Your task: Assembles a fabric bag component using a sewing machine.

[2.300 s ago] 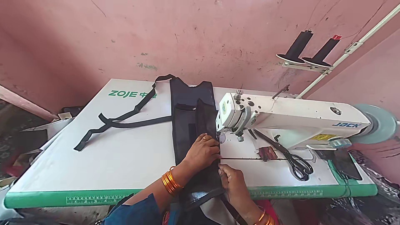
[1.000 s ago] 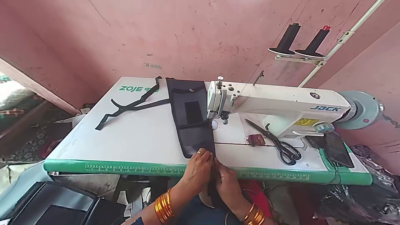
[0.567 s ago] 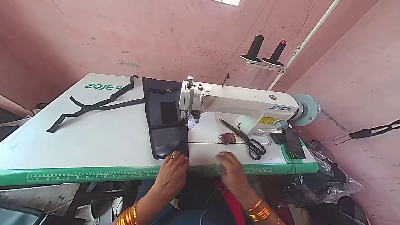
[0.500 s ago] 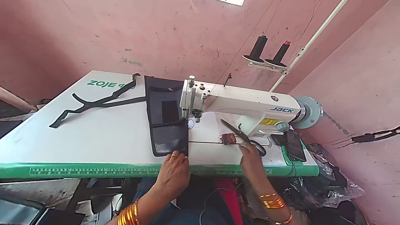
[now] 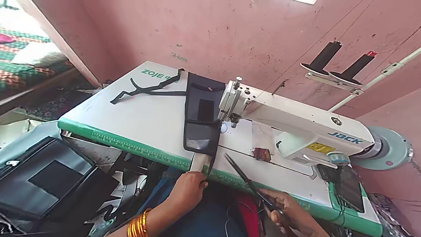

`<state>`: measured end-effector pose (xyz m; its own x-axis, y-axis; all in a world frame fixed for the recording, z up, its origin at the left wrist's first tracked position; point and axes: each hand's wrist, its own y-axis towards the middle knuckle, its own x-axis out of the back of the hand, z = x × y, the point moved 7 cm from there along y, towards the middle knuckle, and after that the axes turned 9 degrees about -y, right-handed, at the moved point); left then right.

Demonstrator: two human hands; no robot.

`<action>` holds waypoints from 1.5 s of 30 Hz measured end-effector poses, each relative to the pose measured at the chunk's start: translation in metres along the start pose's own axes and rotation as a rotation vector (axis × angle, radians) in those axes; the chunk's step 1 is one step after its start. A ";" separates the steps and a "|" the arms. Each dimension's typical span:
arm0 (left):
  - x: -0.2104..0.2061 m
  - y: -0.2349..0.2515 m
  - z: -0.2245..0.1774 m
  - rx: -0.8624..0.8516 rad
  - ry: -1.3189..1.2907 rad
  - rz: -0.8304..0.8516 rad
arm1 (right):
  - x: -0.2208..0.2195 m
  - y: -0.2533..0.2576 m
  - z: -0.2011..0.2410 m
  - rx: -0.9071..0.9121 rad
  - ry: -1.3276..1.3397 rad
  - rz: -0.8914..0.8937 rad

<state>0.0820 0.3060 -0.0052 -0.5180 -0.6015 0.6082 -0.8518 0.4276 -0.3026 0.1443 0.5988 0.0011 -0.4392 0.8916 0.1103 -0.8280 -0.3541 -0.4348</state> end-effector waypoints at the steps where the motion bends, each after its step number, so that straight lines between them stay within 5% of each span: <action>1: -0.001 -0.002 0.002 -0.019 -0.004 -0.012 | -0.011 0.006 0.000 -0.042 -0.084 0.098; 4: -0.004 -0.006 0.001 -0.081 0.036 -0.036 | -0.033 0.026 0.010 -0.114 -0.286 0.177; 8: 0.029 -0.032 0.022 -0.142 -0.075 -0.151 | -0.035 0.015 0.028 0.045 -0.341 0.106; 10: 0.082 -0.069 0.061 -0.099 -0.263 -0.380 | -0.025 -0.008 0.035 0.145 -0.271 0.035; 13: 0.189 -0.138 0.145 0.062 -0.639 -0.990 | 0.015 -0.017 0.030 0.127 -0.316 -0.183; 15: 0.240 -0.166 0.201 -0.164 -0.809 -1.276 | 0.050 -0.011 0.027 0.125 -0.566 -0.535; 17: 0.278 -0.165 0.239 -0.685 -0.612 -0.734 | 0.070 -0.002 0.033 0.104 -0.851 -0.796; 19: 0.285 -0.137 0.175 -0.418 -0.709 -0.985 | 0.070 0.010 0.041 -0.048 -1.082 -0.823; 21: 0.273 -0.099 0.098 -0.260 -0.604 -0.937 | 0.044 0.023 0.063 0.052 -1.267 -0.874; 24: 0.211 -0.024 0.025 -0.385 -0.220 -0.634 | -0.027 0.068 0.094 0.376 -1.130 -0.849; 27: 0.121 0.051 -0.022 -0.392 0.041 -0.120 | -0.069 0.145 0.101 0.153 -0.891 -0.614; 29: 0.083 0.082 -0.026 -0.294 0.150 0.081 | -0.073 0.165 0.101 0.143 -0.764 -0.693; 31: 0.069 0.093 -0.014 -0.354 0.116 0.036 | -0.067 0.156 0.100 0.188 -0.622 -0.765; 34: 0.058 0.083 0.007 -0.676 -0.074 -0.290 | -0.063 0.142 0.084 0.147 -0.395 -0.629; 38: 0.040 0.070 0.003 -0.865 0.137 -0.470 | -0.064 0.139 0.072 0.174 -0.081 -0.493; 45: 0.046 0.074 0.006 -0.830 0.064 -0.431 | -0.066 0.145 0.085 0.579 -0.466 -0.644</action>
<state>-0.0050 0.3058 -0.0045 -0.1445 -0.7925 0.5925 -0.6282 0.5361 0.5638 0.0233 0.4644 0.0066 0.1653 0.8060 0.5683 -0.9456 -0.0342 0.3235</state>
